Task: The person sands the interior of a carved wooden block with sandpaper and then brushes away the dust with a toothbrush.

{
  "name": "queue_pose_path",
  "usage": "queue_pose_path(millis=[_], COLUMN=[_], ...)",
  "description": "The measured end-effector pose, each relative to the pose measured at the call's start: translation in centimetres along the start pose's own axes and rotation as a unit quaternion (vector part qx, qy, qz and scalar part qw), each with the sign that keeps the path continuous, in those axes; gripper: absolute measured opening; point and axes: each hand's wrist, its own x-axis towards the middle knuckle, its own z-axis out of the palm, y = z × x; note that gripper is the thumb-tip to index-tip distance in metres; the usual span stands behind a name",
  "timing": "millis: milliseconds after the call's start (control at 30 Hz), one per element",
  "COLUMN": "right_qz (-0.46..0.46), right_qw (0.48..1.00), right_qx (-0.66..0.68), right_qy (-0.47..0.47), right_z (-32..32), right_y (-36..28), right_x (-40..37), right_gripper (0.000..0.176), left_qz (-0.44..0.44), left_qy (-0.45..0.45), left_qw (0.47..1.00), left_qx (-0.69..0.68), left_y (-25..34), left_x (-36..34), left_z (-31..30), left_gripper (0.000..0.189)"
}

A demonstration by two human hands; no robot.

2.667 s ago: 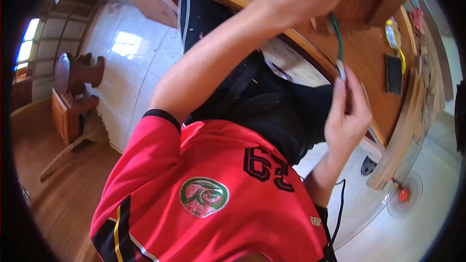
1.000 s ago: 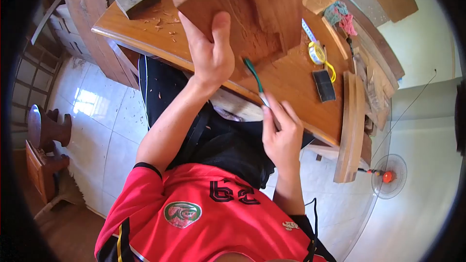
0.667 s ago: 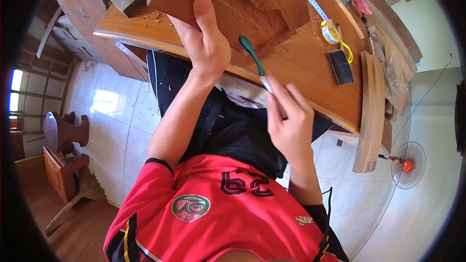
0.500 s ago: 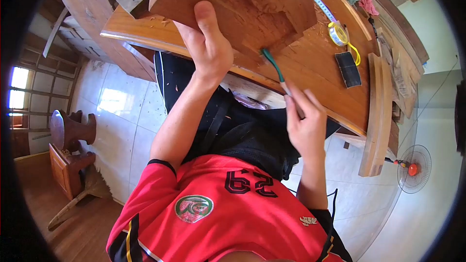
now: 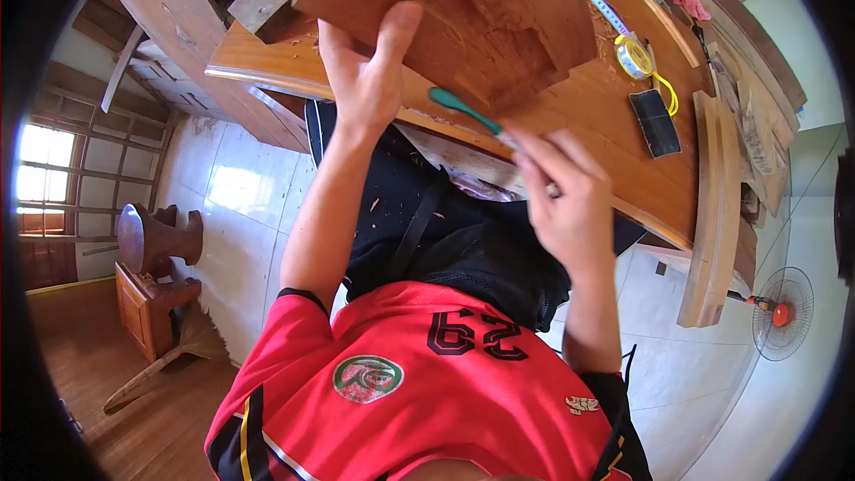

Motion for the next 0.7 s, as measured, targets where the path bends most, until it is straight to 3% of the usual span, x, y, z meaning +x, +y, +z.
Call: queue_pose_path(millis=[67,100,233,333,400,533,700], right_qz=[-0.023,-0.003,0.057,0.026,0.075,0.086,0.099], right_qw=[0.999,1.000,0.998,0.986,0.955,0.964,0.980], right_qx=[-0.038,-0.017,0.031,0.165,0.269,0.242,0.141], right_qy=[-0.015,-0.010,0.027,-0.006,-0.097,-0.069,-0.095], right_z=[1.7,1.6,-0.4,0.8,2.0,5.9,5.2], right_y=[0.9,1.1,0.7,0.3,0.4,-1.6,-1.0], right_x=[-0.5,-1.0,-1.8,-1.1,-0.6,0.3,-0.2], right_gripper=[0.027,0.027,0.029,0.049,0.079,0.090,0.089], left_qz=[0.000,-0.028,0.014,0.050,0.077,0.093,0.071], left_qy=[-0.032,-0.042,-0.071,-0.061,-0.038,-0.026,-0.019], left_qw=[0.999,0.998,0.996,0.992,0.991,0.983,0.983], left_qx=[0.017,0.033,0.055,0.100,0.100,0.156,0.167], left_y=[0.7,0.9,1.6,0.0,0.9,0.9,0.6], left_x=[1.0,1.2,1.6,2.5,2.3,2.4,1.7], left_z=[-0.5,-1.0,-2.3,-3.5,-2.5,-2.8,-3.8], left_gripper=[0.051,0.057,0.068,0.088,0.095,0.097,0.092])
